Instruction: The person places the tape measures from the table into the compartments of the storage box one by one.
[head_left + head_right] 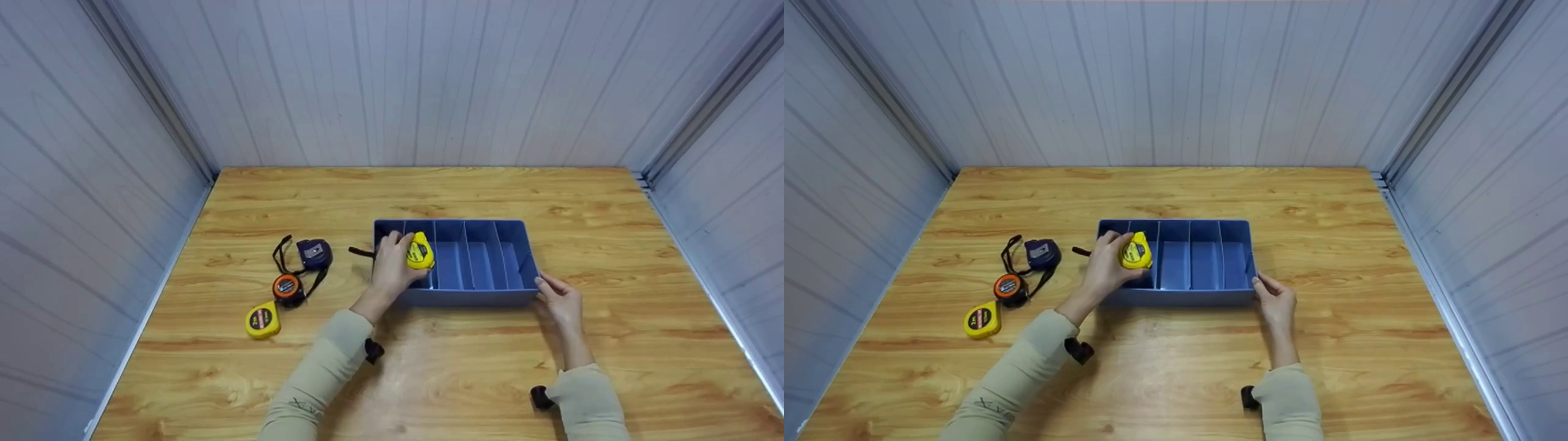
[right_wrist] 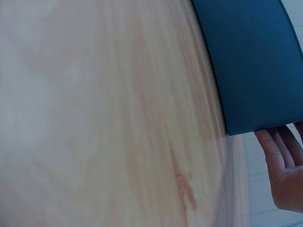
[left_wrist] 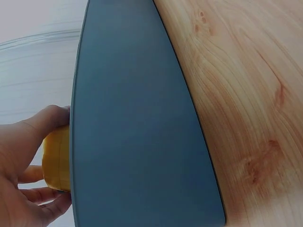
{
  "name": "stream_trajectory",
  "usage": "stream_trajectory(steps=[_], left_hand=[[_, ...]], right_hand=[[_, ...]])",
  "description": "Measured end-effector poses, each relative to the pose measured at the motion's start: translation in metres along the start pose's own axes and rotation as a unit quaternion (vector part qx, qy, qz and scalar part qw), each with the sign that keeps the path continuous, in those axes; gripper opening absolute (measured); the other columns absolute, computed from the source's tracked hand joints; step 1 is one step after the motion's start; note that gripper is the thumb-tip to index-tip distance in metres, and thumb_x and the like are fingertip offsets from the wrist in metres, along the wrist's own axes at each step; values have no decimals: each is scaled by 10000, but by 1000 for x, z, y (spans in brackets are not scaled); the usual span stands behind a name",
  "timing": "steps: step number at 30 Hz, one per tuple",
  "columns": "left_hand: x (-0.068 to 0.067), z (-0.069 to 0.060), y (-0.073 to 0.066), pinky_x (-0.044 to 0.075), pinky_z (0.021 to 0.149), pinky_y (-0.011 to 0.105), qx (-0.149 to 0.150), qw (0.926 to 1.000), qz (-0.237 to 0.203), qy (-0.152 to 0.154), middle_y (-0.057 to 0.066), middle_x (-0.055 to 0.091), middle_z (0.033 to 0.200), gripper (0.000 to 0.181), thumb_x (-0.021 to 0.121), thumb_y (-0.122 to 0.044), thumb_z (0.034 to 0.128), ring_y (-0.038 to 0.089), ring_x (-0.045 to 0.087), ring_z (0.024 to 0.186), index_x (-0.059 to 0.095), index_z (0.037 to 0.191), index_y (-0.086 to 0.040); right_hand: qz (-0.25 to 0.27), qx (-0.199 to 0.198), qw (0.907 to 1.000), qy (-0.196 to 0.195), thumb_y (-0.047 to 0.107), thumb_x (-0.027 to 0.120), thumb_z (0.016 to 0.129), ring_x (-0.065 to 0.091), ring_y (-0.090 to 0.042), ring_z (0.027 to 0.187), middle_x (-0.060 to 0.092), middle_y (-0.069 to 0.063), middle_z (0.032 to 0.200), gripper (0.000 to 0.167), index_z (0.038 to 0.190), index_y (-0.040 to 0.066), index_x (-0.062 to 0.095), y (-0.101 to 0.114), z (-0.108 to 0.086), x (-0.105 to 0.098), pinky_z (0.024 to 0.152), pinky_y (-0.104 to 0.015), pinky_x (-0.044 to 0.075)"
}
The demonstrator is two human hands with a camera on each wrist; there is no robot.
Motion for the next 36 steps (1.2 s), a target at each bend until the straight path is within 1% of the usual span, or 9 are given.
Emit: stream_trajectory(steps=[4,11,14,20,25,27,29,34,36], left_hand=[[1,1,-1,401,862,344,68,10000,49,2,86,481,1068,716,808,-305,591,245,433,984,538,1205,-56],[3,4,-3,428,809,310,274,9995,134,62,104,482,1070,715,826,-247,564,243,423,961,546,1186,-33],[3,5,-4,429,804,304,320,9991,241,147,106,479,1074,709,824,-243,566,239,419,963,545,1186,-39],[7,8,-4,413,816,317,449,9978,432,241,105,477,1068,715,825,-250,558,242,413,958,548,1183,-40],[10,11,-4,405,818,332,436,9972,484,373,100,459,1082,714,823,-239,565,241,399,959,543,1195,-53],[10,11,-4,405,822,336,429,9971,476,416,101,454,1088,710,825,-226,564,242,396,967,545,1194,-56],[11,12,-4,403,828,345,425,9969,481,457,102,453,1088,706,825,-220,563,244,397,972,549,1192,-56],[15,15,-3,385,854,360,424,9955,592,601,100,453,1091,697,825,-228,567,241,399,985,555,1183,-45],[17,15,-2,375,866,361,438,9944,680,674,100,453,1103,698,825,-240,573,239,401,990,554,1185,-43]], right_hand=[[91,-33,10000,13,199,653,802,543,62,760,624,-22,1001,366,1102,-7,609,-6,3,0,655,-130,453],[1089,-199,9938,90,228,701,760,593,10,783,638,147,842,206,959,178,704,-43,24,3,647,-179,487],[1245,-309,9916,146,198,702,759,598,2,774,647,119,851,184,940,168,708,-40,22,2,640,-182,489],[672,-356,9971,37,149,667,783,572,49,744,647,4,935,299,1036,-9,647,-8,2,1,636,-146,474],[426,-125,9990,-58,250,680,778,582,36,730,639,82,931,322,1058,92,663,-31,17,2,636,-138,467],[465,-56,9989,-64,288,688,766,587,31,721,635,128,905,266,1013,190,687,-42,24,2,633,-131,463],[291,-155,9994,-70,267,671,784,583,25,733,643,49,956,294,1048,138,673,-37,21,2,642,-138,462],[626,-304,9974,182,224,675,781,589,3,757,652,24,930,305,1040,63,668,-11,4,-1,639,-136,463],[934,-249,9948,316,237,694,764,605,-21,755,653,68,895,278,1009,105,689,-13,3,-2,627,-138,469]])
Point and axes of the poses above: each hand's wrist, its own z-axis towards the middle knuckle, its own x-axis out of the palm, y = z × x, the point moved 1 cm from there along z, towards the middle knuckle
